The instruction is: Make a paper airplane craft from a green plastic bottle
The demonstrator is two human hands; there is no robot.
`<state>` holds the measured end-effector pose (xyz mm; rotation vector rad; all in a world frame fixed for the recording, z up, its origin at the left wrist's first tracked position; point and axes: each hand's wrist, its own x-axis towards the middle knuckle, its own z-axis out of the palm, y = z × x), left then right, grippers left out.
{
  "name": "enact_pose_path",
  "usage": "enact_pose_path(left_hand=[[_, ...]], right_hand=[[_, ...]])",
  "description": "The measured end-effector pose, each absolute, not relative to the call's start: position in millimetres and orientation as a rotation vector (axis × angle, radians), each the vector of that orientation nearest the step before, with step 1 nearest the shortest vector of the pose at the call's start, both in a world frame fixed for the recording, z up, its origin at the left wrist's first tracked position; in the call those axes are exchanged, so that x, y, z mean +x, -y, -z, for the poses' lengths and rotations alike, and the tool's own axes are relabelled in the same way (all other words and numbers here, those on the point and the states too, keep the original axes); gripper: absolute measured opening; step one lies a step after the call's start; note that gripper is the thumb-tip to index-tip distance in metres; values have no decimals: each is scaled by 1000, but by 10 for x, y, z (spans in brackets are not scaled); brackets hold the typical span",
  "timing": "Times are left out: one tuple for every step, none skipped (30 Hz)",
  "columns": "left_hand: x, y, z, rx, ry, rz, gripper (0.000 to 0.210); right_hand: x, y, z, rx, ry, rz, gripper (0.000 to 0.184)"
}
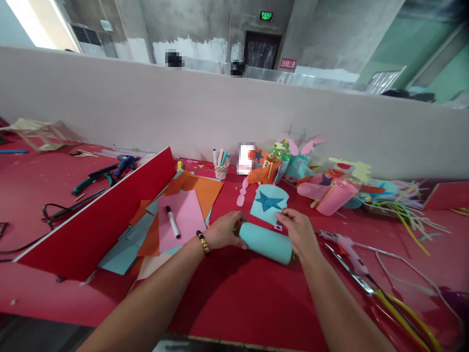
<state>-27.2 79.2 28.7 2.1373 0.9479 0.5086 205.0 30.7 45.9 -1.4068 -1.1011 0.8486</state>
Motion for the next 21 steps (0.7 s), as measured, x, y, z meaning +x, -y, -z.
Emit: enact_pose_path(left_hand=[[-275,-786,-282,2118,-940,-517,71],[-280,-782,-275,2094,-936,-518,71],[-285,-780,-266,2067,-935,-515,71],[-291,-780,-258,2040,-933,-516,70],[-297,-780,-251,2014,-927,-525,70],[-302,-780,-246,1992,-915,-539,71],[-306,-780,-245,1977,-898,-556,72],[-308,-779,-246,1968,-878,-568,74],[-309,-777,-249,1960,-861,-573,76],[-308,-776,-254,1952,-852,-570,77],[-307,-773,-259,1946,-849,-562,76],[-306,-772,-262,1941,-849,-559,76],[-304,-770,-265,1938,-848,-563,75],[-304,-768,-267,1935,-845,-571,75],[-303,-767,-268,1931,-840,-578,75],[-303,-766,-270,1928,-836,-581,74],[-304,-764,-274,1927,-836,-582,74],[-304,-762,-281,1930,-841,-578,72],[-304,-761,-289,1936,-850,-570,69],[-304,-759,-299,1947,-860,-562,66],[-303,-759,-309,1961,-868,-554,64]], right_hand=[[2042,-302,-454,-1418,1130,-833,27],[2037,-296,-444,-1422,1150,-824,27],[2033,-291,-433,-1421,1162,-825,27],[2031,-286,-423,-1419,1167,-837,27],[2029,-283,-414,-1417,1167,-847,27],[2027,-280,-409,-1418,1167,-856,27],[2024,-280,-408,-1425,1167,-860,26],[2020,-280,-410,-1436,1166,-859,26],[2015,-283,-415,-1452,1164,-852,26],[2010,-286,-423,-1471,1167,-845,25],[2004,-289,-433,-1490,1176,-842,26],[1997,-292,-444,-1508,1187,-839,26],[1990,-294,-456,-1524,1196,-833,27],[1983,-295,-470,-1538,1205,-827,27],[1976,-294,-483,-1548,1212,-824,28],[1969,-292,-497,-1555,1219,-827,28],[1962,-289,-509,-1558,1229,-834,27],[1957,-286,-521,-1555,1245,-843,27],[1953,-284,-529,-1550,1269,-855,27],[1952,-282,-534,-1545,1291,-864,27],[1953,-283,-534,-1541,1308,-871,27]])
